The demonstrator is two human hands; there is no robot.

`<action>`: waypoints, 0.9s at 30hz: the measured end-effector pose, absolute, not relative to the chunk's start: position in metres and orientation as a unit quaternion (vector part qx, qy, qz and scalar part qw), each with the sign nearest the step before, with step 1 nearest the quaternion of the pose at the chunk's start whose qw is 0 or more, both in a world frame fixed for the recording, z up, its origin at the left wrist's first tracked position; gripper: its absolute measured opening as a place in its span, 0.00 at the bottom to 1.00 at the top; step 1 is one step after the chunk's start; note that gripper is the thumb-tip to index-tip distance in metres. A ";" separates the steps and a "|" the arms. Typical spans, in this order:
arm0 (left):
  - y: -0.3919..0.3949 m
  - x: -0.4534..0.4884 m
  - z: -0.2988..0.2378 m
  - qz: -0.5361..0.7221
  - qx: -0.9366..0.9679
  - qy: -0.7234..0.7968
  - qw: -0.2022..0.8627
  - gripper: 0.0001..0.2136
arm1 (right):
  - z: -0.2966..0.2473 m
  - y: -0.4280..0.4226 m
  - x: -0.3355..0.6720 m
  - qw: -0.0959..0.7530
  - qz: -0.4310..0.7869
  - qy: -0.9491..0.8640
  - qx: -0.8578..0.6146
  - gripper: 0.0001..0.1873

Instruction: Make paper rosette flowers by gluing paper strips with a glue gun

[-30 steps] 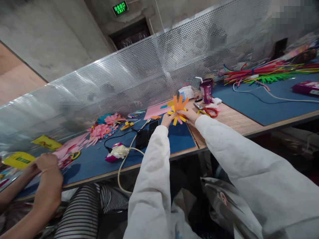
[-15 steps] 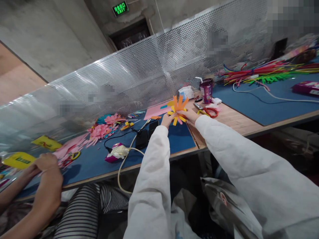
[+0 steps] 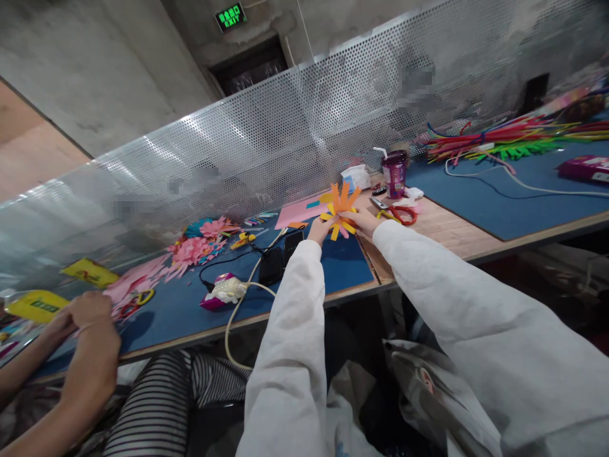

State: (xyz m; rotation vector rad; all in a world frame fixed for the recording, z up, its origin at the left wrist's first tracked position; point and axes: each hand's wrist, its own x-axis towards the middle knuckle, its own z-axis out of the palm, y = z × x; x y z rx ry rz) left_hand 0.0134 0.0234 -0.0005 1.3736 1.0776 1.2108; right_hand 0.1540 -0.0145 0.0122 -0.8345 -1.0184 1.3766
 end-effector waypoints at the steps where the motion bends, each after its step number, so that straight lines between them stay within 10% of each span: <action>1: 0.024 0.013 0.000 0.492 0.572 0.439 0.488 0.15 | 0.012 -0.014 0.154 0.580 0.588 -0.436 -0.357 0.03; 27: 0.018 0.014 0.003 0.470 0.591 0.438 0.487 0.14 | 0.010 -0.012 0.155 0.573 0.585 -0.439 -0.369 0.03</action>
